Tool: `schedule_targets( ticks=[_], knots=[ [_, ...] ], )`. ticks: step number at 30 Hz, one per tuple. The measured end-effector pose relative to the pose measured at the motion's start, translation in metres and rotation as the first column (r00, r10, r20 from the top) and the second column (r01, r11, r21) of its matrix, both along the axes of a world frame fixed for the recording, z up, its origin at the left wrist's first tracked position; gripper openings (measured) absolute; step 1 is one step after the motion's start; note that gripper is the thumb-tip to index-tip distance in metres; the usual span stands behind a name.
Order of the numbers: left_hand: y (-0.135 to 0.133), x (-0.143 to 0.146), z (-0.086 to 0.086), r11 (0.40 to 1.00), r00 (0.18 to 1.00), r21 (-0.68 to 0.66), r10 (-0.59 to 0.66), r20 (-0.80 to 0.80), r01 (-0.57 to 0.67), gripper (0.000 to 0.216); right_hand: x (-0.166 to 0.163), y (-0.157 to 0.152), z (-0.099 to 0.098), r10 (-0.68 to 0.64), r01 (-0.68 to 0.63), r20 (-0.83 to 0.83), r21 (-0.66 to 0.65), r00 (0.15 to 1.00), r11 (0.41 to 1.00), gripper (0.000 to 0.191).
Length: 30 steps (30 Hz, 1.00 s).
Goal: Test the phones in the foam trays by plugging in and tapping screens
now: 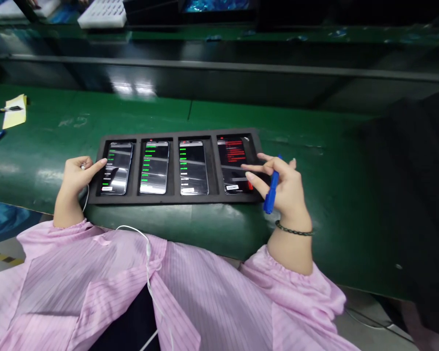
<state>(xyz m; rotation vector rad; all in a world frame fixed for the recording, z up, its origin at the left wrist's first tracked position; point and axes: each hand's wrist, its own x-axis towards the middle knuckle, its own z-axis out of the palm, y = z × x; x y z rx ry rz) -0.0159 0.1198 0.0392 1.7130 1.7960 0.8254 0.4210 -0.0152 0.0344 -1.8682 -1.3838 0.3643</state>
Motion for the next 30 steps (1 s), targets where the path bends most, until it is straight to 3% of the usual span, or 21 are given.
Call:
schedule_targets(
  ticks=[3, 6, 8, 10, 13, 15, 17, 19, 22, 24, 28, 30],
  knots=[
    [-0.002, -0.004, 0.005, 0.994, 0.998, -0.095, -0.056, 0.003, 0.056, 0.061, 0.001, 0.003, -0.005, 0.098, -0.098, 0.003, 0.065, 0.995, 0.993, 0.047],
    [-0.001, -0.008, 0.006, 0.973, 0.993, -0.202, -0.115, -0.004, 0.112, 0.065, 0.005, 0.008, -0.013, 0.069, -0.069, 0.057, -0.006, 0.996, 0.998, 0.043],
    [0.001, -0.009, 0.003, 0.976, 0.995, -0.202, -0.09, -0.037, 0.081, 0.065, 0.005, 0.011, -0.016, 0.012, -0.007, 0.116, -0.04, 0.993, 0.999, 0.04],
    [0.004, -0.01, -0.001, 0.993, 0.997, -0.117, 0.001, -0.078, -0.01, 0.062, -0.001, 0.013, -0.017, -0.007, 0.01, 0.17, -0.017, 0.985, 1.0, 0.037],
    [0.007, -0.01, -0.006, 0.993, 0.991, 0.051, 0.107, -0.078, -0.103, 0.056, -0.021, 0.016, -0.02, 0.121, -0.151, 0.223, 0.124, 0.967, 0.981, 0.035],
    [0.007, -0.009, -0.008, 0.992, 0.993, 0.088, 0.094, -0.072, -0.088, 0.056, -0.038, 0.018, -0.024, 0.283, -0.338, 0.267, 0.185, 0.921, 0.923, 0.034],
    [0.005, -0.007, -0.008, 0.997, 0.995, 0.074, 0.042, -0.086, -0.035, 0.056, -0.053, 0.021, -0.029, 0.412, -0.472, 0.302, 0.161, 0.86, 0.867, 0.033],
    [0.003, -0.005, -0.008, 0.999, 0.995, 0.052, -0.012, -0.098, 0.017, 0.056, -0.063, 0.026, -0.033, 0.411, -0.468, 0.321, 0.124, 0.853, 0.875, 0.033],
    [0.002, -0.003, -0.008, 0.998, 0.994, 0.041, -0.042, -0.103, 0.047, 0.056, -0.08, 0.032, -0.036, 0.283, -0.356, 0.357, 0.155, 0.89, 0.922, 0.035],
    [0.003, -0.003, -0.007, 0.998, 0.994, 0.034, -0.046, -0.104, 0.05, 0.056, -0.097, 0.035, -0.035, 0.329, -0.417, 0.379, 0.177, 0.865, 0.892, 0.036],
    [0.003, -0.003, -0.007, 1.0, 0.994, 0.008, -0.028, -0.107, 0.029, 0.054, -0.138, 0.035, -0.032, 0.585, -0.662, 0.387, 0.095, 0.713, 0.744, 0.036],
    [0.002, -0.003, -0.007, 1.0, 0.995, 0.002, -0.018, -0.103, 0.018, 0.052, -0.149, 0.038, -0.033, 0.575, -0.635, 0.377, 0.046, 0.726, 0.772, 0.035]
  ],
)
